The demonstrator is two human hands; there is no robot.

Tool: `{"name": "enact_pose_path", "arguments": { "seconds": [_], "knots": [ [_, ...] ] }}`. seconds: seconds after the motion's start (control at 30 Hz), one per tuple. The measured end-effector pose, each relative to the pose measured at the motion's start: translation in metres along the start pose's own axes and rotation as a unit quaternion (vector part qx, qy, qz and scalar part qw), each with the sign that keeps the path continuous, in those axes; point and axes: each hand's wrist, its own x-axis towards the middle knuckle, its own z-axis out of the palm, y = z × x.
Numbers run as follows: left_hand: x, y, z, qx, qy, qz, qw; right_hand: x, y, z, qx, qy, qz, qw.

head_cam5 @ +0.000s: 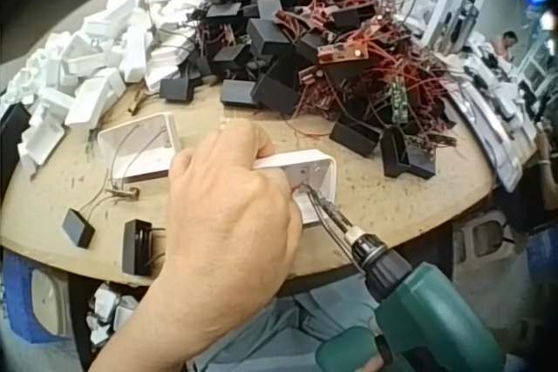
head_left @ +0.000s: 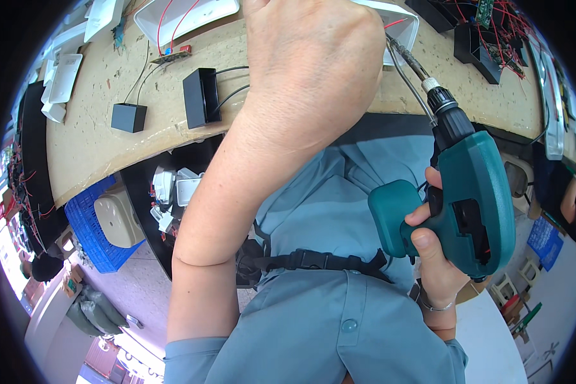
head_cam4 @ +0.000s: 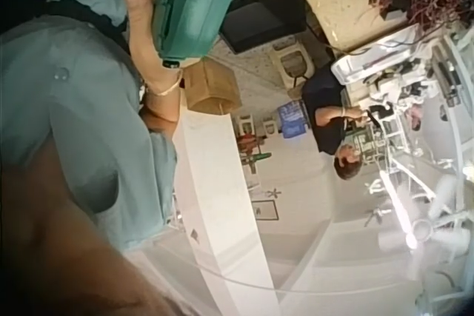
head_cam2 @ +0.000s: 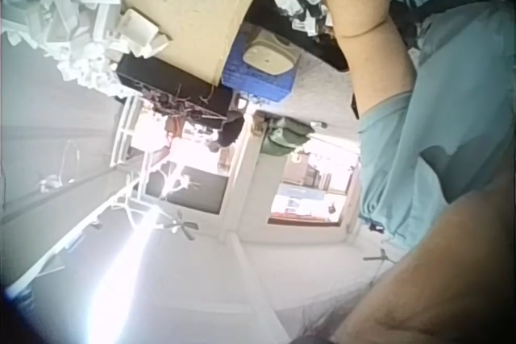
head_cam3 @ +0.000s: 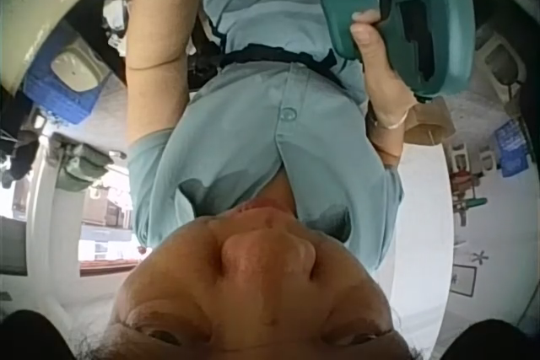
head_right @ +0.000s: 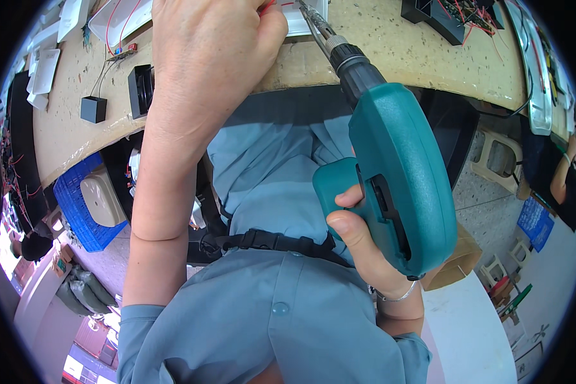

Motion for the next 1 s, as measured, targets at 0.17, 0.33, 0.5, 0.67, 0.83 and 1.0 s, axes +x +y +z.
{"name": "enact_pose_path", "arguments": {
  "seconds": [0.17, 0.33, 0.5, 0.67, 0.83, 1.0],
  "knots": [
    [-0.0003, -0.0004, 0.0004, -0.005, 0.010, 0.005, 1.000, 0.0015, 0.0011, 0.0026, 0.007, 0.006, 0.005, 1.000],
    [-0.0006, 0.0003, 0.0008, -0.003, 0.010, 0.000, 1.000, 0.0026, 0.0005, 0.0049, 0.022, 0.023, -0.009, 0.999],
    [-0.0012, -0.0007, 0.0006, 0.003, 0.012, -0.002, 1.000, 0.0038, -0.0029, 0.0057, 0.021, 0.023, -0.002, 1.000],
    [0.0000, 0.0010, 0.0009, 0.004, 0.006, -0.002, 1.000, 0.0055, -0.0016, 0.0076, 0.041, 0.035, 0.010, 0.999],
    [-0.0007, 0.0004, -0.0002, 0.007, 0.009, 0.000, 1.000, 0.0047, -0.0039, 0.0079, 0.042, 0.038, 0.025, 0.998],
    [-0.0003, 0.0004, 0.0009, 0.008, 0.013, 0.003, 1.000, 0.0060, -0.0036, 0.0078, 0.041, 0.034, 0.013, 0.998]
  ]
}}
